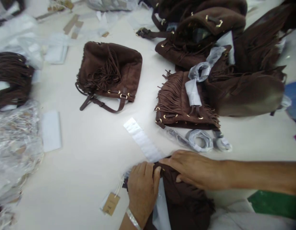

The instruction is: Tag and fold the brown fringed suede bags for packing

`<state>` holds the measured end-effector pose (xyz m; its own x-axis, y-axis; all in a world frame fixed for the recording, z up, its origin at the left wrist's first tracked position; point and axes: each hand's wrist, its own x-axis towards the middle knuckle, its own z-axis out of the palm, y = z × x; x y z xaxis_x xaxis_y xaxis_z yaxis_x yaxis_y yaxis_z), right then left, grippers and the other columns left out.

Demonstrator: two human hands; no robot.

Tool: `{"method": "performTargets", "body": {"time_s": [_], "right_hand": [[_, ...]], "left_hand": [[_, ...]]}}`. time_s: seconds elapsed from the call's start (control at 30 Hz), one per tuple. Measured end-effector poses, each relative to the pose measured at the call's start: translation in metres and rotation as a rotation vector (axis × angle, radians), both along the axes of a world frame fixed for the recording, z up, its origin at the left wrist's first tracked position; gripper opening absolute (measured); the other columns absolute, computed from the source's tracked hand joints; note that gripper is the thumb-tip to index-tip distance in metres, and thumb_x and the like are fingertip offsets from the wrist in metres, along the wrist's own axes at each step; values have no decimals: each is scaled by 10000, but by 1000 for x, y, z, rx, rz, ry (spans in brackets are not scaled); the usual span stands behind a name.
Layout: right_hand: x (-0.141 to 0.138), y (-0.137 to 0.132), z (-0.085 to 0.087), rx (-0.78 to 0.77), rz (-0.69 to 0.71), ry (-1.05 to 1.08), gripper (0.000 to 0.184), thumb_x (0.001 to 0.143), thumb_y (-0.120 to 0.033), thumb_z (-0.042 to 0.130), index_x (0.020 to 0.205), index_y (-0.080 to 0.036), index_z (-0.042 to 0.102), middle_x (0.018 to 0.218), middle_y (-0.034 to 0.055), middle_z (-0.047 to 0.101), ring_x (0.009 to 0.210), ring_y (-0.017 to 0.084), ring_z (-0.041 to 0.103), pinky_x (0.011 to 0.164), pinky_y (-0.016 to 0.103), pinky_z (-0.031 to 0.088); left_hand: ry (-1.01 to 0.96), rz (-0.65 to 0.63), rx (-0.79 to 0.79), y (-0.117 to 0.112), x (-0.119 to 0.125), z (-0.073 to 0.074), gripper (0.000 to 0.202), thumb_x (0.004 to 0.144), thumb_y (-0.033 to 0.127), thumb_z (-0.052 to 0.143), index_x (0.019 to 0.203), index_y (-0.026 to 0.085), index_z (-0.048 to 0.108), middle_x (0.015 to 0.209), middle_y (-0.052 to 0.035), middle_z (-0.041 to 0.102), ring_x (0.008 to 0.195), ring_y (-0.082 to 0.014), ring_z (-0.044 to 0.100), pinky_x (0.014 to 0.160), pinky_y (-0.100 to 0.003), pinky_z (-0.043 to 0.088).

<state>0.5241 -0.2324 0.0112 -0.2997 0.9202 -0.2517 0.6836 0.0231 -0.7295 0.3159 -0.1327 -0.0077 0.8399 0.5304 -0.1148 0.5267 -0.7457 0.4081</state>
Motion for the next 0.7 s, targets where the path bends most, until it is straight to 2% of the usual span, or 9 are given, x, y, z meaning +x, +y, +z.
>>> {"method": "performTargets", "body": {"time_s": [0.07,0.13,0.23,0.3,0.37,0.53,0.63,0.7], "right_hand": [[-12,-24,1,93,-216,-131,541,909,-260,571,1410,-149,398,1189,156,613,1094,281,562,939,451,449],[-25,-41,-5,138,-405,-200,451,943,-314,533,1364,-182,437,1199,141,598,1115,288,540,956,476,432],[-41,-53,-25,211,-623,-200,269,984,-305,448,1225,-200,507,1085,108,620,1033,267,566,922,464,446],[-46,-54,-40,286,-716,-177,211,996,-264,399,1156,-204,523,1031,94,623,988,253,578,907,456,456],[-45,-56,-52,366,-720,-147,222,992,-216,377,1162,-196,519,1030,94,619,988,243,576,911,448,463],[-30,-60,-69,498,-502,-130,326,960,-126,357,1243,-166,513,1104,116,612,1051,244,553,932,456,476],[-24,-60,-71,543,-424,-158,327,951,-114,359,1225,-151,534,1121,126,608,1073,242,553,935,456,485],[-22,-59,-64,574,-397,-221,340,942,-102,355,1222,-140,545,1111,130,617,1068,239,564,915,446,501]], "left_hand": [[-7,66,20,-5,0,2,98,940,274,525,936,194,582,862,-51,641,826,-224,587,772,-378,443],[-53,141,52,-13,-1,5,160,931,279,542,1047,174,579,985,-85,659,945,-246,599,887,-448,454],[-137,189,125,-30,-5,10,302,935,224,517,1228,150,524,1185,-130,633,1192,-270,546,1100,-558,340],[-154,183,165,-42,-10,9,365,942,178,474,1306,148,476,1283,-138,599,1314,-267,468,1164,-583,267],[-141,157,200,-51,-15,4,422,944,158,445,1365,149,429,1366,-135,557,1387,-272,390,1178,-596,253],[-42,96,290,-58,-29,-11,566,944,186,420,1491,157,276,1535,-100,385,1481,-300,179,1189,-619,223],[-27,112,344,-59,-33,-13,566,955,216,393,1504,166,264,1567,-80,325,1490,-294,143,1197,-606,210],[-46,118,372,-60,-34,-12,542,967,246,371,1498,178,287,1569,-65,322,1487,-288,158,1200,-592,210]]}}
